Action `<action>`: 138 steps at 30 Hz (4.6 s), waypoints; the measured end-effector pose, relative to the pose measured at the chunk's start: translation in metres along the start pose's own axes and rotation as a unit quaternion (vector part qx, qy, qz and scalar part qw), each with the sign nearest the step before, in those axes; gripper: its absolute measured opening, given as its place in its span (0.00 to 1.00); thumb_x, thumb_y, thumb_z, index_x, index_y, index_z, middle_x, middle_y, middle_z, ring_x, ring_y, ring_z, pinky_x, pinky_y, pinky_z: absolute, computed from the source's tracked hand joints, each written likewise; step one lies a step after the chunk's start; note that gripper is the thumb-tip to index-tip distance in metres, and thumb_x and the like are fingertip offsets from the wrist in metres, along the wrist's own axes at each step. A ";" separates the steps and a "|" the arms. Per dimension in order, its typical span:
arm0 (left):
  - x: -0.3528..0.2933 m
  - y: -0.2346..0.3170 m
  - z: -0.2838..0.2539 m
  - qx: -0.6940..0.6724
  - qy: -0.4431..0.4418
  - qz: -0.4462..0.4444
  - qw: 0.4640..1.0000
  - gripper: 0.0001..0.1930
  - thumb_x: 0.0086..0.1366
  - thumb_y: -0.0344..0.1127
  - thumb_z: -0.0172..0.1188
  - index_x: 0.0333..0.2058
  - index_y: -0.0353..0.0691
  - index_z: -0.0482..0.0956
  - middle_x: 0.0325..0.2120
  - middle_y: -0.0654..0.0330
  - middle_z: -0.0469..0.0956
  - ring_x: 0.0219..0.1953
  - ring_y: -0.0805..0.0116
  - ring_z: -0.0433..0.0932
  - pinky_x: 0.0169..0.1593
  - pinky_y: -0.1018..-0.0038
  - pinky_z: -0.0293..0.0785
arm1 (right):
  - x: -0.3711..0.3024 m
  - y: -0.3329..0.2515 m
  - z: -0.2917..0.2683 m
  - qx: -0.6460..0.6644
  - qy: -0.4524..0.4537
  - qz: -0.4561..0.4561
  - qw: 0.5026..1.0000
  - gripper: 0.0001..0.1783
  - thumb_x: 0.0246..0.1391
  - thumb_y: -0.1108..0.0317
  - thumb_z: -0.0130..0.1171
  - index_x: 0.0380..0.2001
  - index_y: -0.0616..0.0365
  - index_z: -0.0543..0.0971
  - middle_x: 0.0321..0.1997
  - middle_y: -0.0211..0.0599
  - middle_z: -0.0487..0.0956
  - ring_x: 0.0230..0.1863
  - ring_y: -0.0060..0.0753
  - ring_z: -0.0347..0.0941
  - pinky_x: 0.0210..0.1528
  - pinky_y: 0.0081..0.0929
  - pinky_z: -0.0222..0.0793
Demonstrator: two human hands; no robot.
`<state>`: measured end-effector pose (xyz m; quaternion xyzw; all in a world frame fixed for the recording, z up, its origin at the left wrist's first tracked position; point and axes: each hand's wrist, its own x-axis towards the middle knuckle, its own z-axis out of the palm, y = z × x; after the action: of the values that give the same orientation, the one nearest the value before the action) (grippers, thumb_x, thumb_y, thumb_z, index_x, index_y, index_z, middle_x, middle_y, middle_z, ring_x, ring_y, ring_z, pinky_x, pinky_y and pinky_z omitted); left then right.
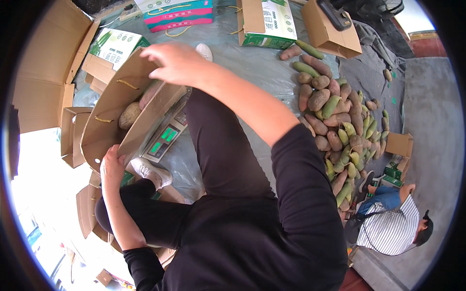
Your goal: The recorder picks up produce from the floor, weighs it on a digital scale, and packs it into cardboard gift boxes.
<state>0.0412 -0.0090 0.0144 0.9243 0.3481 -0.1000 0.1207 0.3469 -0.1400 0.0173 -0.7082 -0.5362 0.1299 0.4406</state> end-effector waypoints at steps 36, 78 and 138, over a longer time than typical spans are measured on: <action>0.006 -0.052 0.033 -0.185 0.120 0.040 0.975 0.17 0.65 0.37 0.53 0.51 0.37 0.72 0.43 0.51 0.74 0.44 0.64 0.75 0.47 0.70 0.71 | -0.522 0.116 -0.025 -0.345 -0.195 0.676 0.621 0.19 0.51 0.69 0.51 0.48 0.47 0.72 0.52 0.31 0.70 0.58 0.36 0.63 0.51 0.44 0.64; -0.013 -0.015 0.005 -0.098 0.200 0.027 0.974 0.15 0.61 0.42 0.56 0.41 0.38 0.78 0.33 0.52 0.77 0.39 0.54 0.76 0.43 0.65 0.71 | -0.581 0.119 -0.088 -0.370 -0.111 0.629 0.675 0.30 0.40 0.67 0.65 0.49 0.52 0.67 0.50 0.43 0.71 0.51 0.52 0.67 0.51 0.40 0.66; -0.021 -0.023 -0.001 -0.163 0.120 -0.018 0.979 0.13 0.53 0.35 0.62 0.39 0.41 0.80 0.34 0.57 0.78 0.38 0.58 0.78 0.43 0.67 0.73 | -0.276 0.150 0.016 0.142 0.125 0.502 0.844 0.12 0.52 0.68 0.55 0.38 0.61 0.78 0.30 0.30 0.79 0.29 0.20 0.72 0.29 0.20 0.64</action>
<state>0.0103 -0.0052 0.0174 0.8908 0.3886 0.0677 0.2255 0.3250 -0.3787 -0.1865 -0.8205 -0.0233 0.3185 0.4742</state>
